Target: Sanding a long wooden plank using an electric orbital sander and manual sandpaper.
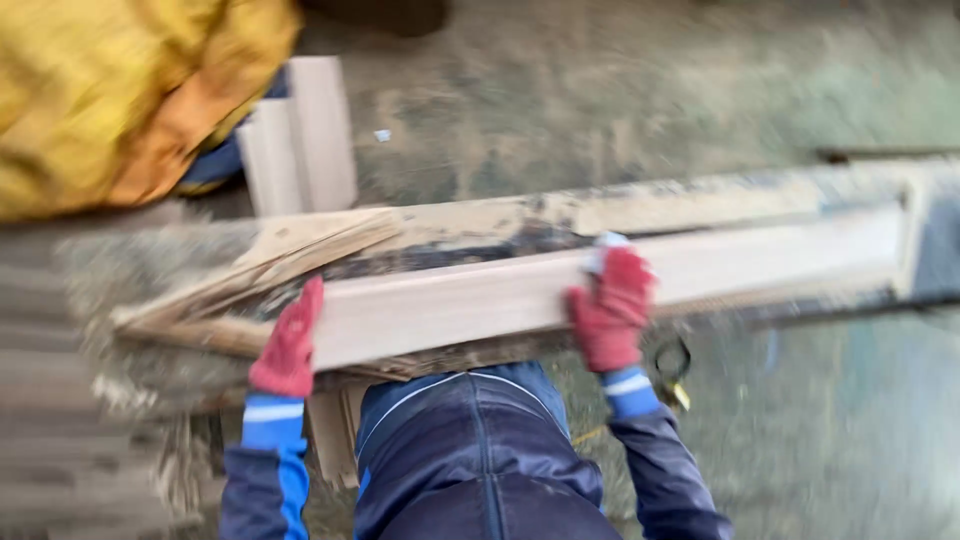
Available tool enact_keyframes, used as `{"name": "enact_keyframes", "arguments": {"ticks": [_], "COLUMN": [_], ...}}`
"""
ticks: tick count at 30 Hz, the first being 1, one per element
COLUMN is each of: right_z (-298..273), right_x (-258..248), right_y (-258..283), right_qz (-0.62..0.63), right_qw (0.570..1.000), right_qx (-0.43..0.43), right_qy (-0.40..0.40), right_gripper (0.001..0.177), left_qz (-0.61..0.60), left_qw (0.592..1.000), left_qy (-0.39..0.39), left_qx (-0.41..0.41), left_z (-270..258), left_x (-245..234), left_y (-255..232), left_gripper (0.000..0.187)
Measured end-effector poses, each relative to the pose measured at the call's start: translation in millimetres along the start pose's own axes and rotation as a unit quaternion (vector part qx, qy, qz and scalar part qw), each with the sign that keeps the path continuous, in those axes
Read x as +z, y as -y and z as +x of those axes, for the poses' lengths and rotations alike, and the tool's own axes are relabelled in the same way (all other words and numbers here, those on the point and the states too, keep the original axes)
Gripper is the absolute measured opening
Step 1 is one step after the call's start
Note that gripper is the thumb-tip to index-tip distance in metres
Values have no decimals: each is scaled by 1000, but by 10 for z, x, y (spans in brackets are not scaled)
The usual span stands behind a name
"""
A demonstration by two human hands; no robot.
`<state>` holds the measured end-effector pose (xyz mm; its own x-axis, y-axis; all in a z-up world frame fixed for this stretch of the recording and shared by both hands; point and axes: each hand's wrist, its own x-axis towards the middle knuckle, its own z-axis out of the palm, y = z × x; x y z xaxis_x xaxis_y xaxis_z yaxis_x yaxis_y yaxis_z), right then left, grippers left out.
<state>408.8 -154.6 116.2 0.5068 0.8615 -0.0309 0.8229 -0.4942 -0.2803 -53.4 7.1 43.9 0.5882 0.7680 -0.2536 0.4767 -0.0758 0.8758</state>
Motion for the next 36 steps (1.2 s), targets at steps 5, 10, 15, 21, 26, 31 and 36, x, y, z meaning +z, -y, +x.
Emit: {"name": "enact_keyframes", "arguments": {"ticks": [5,10,15,21,26,31,36], "right_z": [-153,86,608,211,-337,-30,70], "right_x": [-209,-784,-737,-760,-773,-795,-403], "right_y": [1199,368,-1703,-488,376,-1532,-2005], "right_qz": [181,-15,-209,-285,113,26,-50], "right_qw": [957,955,967,946,952,996,986], "right_qx": [-222,-284,114,-150,-272,79,156], "right_qy": [-57,-81,91,41,-80,-29,7], "right_gripper": [100,38,50,44,80,29,63], "left_qz": [-497,-449,-452,-448,-434,-407,20], "left_qw": [840,837,829,831,834,838,952], "left_qy": [-48,-143,-157,-156,-147,-166,-272], "left_qx": [-212,-278,-289,-291,-307,-324,-142], "left_z": [397,328,176,221,141,-3,-480], "left_x": [-162,-192,-122,-128,-122,-33,219], "left_y": [-2143,-2890,-2905,-3038,-2893,-2578,-161], "left_gripper": [68,70,72,71,70,68,46]}}
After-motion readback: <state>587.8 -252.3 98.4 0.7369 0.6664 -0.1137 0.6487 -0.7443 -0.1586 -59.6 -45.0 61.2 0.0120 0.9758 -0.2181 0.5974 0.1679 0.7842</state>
